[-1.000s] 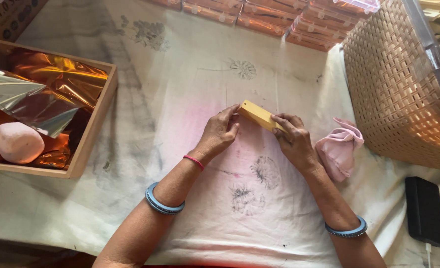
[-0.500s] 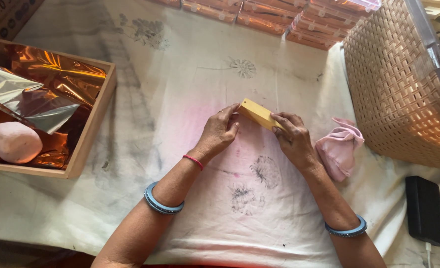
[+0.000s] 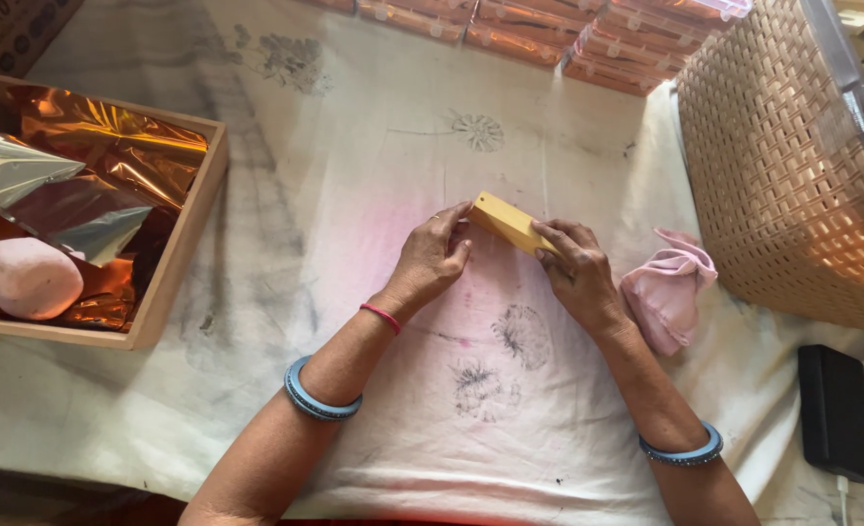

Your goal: The person wipes two small wooden blocks with a pink cloth, then places them together. They pick up a sheet of orange foil, fold it around the blocks, and press the foil to wrap the blocks.

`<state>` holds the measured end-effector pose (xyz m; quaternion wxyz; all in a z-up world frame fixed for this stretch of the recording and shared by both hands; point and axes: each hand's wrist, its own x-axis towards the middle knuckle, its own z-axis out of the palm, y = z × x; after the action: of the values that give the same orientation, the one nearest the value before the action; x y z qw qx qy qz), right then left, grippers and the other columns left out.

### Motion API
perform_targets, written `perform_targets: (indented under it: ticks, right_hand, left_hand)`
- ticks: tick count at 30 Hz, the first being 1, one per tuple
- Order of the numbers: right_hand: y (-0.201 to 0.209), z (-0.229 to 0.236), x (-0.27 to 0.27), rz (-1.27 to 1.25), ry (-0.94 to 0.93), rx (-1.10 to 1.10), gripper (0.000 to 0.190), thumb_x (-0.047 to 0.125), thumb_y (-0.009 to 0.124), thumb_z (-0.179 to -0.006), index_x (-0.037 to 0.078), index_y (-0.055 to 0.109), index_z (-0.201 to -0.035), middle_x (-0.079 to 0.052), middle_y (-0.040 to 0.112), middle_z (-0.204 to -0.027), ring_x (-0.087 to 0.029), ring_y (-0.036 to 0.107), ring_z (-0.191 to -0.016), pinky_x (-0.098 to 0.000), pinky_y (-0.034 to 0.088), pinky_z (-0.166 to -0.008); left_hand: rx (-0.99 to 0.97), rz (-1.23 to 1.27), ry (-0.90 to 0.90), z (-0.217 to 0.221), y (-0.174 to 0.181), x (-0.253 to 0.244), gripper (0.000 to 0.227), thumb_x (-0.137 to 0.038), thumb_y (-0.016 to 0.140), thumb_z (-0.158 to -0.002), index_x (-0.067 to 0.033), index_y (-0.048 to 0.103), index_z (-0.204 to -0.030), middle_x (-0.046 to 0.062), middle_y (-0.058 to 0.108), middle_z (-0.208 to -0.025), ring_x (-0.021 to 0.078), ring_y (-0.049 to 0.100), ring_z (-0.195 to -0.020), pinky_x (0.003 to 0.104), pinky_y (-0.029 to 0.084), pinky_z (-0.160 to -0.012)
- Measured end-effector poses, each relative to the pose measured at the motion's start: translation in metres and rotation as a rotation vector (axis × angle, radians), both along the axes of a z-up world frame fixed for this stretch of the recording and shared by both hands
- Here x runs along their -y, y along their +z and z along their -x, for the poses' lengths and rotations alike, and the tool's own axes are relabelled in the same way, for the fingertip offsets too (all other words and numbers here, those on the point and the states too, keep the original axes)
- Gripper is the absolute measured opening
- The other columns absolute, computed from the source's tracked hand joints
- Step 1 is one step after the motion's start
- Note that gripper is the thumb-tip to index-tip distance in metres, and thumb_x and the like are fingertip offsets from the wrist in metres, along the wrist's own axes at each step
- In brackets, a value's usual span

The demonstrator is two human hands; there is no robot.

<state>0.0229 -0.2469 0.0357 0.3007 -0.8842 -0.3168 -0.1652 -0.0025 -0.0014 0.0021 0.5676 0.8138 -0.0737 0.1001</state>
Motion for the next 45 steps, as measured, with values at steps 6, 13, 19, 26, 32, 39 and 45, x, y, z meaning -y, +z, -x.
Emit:
perform_targets:
  ticks: [6,13,19,26,32,39,45]
  right_hand:
    - [0.006,0.004,-0.003,0.028,-0.004,-0.004,0.044,0.004,0.072,-0.091,0.008,0.067,-0.135,-0.018,0.067,-0.126,-0.036,0.062,-0.115,-0.0427,0.053,-0.099]
    - [0.013,0.006,-0.005,0.017,-0.028,-0.017,0.05,0.01,0.074,-0.089,0.006,0.065,-0.138,-0.018,0.067,-0.127,-0.035,0.063,-0.116,-0.0409,0.054,-0.097]
    - [-0.005,-0.008,0.014,-0.078,-0.097,-0.077,0.04,0.018,0.074,-0.097,0.003,0.067,-0.133,-0.018,0.069,-0.124,-0.031,0.07,-0.112,-0.0383,0.057,-0.093]
    - [0.0,-0.004,0.012,-0.097,-0.08,-0.125,0.043,0.021,0.079,-0.091,0.003,0.068,-0.13,-0.018,0.07,-0.122,-0.027,0.071,-0.107,-0.0351,0.061,-0.086]
    - [0.008,-0.003,0.012,-0.036,-0.059,-0.131,0.053,0.019,0.083,-0.086,0.005,0.067,-0.135,-0.018,0.071,-0.122,-0.027,0.071,-0.107,-0.037,0.059,-0.089]
    - [-0.002,-0.014,0.031,-0.021,-0.013,-0.136,0.064,0.021,0.087,-0.08,0.005,0.065,-0.137,-0.018,0.071,-0.126,-0.025,0.071,-0.11,-0.0355,0.058,-0.092]
    - [-0.006,-0.017,0.033,0.01,-0.099,-0.204,0.061,0.024,0.09,-0.077,0.009,0.07,-0.133,-0.014,0.075,-0.118,-0.021,0.074,-0.102,-0.0329,0.06,-0.089]
  left_hand:
    - [0.008,-0.023,-0.001,0.0,0.001,0.0,0.057,-0.003,0.062,-0.091,-0.0025,0.049,-0.146,0.017,0.065,-0.133,0.0254,0.068,-0.12,0.034,0.057,-0.103]
    - [0.005,-0.028,-0.01,-0.001,-0.001,0.0,0.057,-0.003,0.061,-0.091,-0.0024,0.048,-0.147,0.018,0.064,-0.135,0.0261,0.066,-0.123,0.035,0.055,-0.105]
    - [0.0,-0.019,-0.006,0.0,0.001,0.0,0.056,-0.003,0.062,-0.091,-0.003,0.05,-0.146,0.018,0.065,-0.134,0.0255,0.067,-0.122,0.034,0.056,-0.105]
    - [0.003,0.029,-0.014,0.0,0.0,-0.001,0.054,-0.003,0.063,-0.091,-0.0035,0.052,-0.144,0.018,0.067,-0.131,0.0253,0.068,-0.121,0.034,0.057,-0.104]
    - [-0.002,0.028,-0.012,0.0,-0.001,0.0,0.054,-0.002,0.062,-0.092,-0.0039,0.052,-0.144,0.018,0.067,-0.13,0.0251,0.068,-0.12,0.034,0.058,-0.102]
    - [0.022,0.036,-0.01,-0.001,-0.003,-0.001,0.054,-0.002,0.062,-0.091,-0.0033,0.052,-0.144,0.018,0.068,-0.129,0.025,0.069,-0.118,0.034,0.059,-0.101]
    - [-0.021,0.023,-0.02,0.001,0.004,-0.001,0.055,-0.002,0.062,-0.091,-0.0047,0.052,-0.145,0.016,0.069,-0.124,0.0238,0.071,-0.111,0.032,0.062,-0.096]
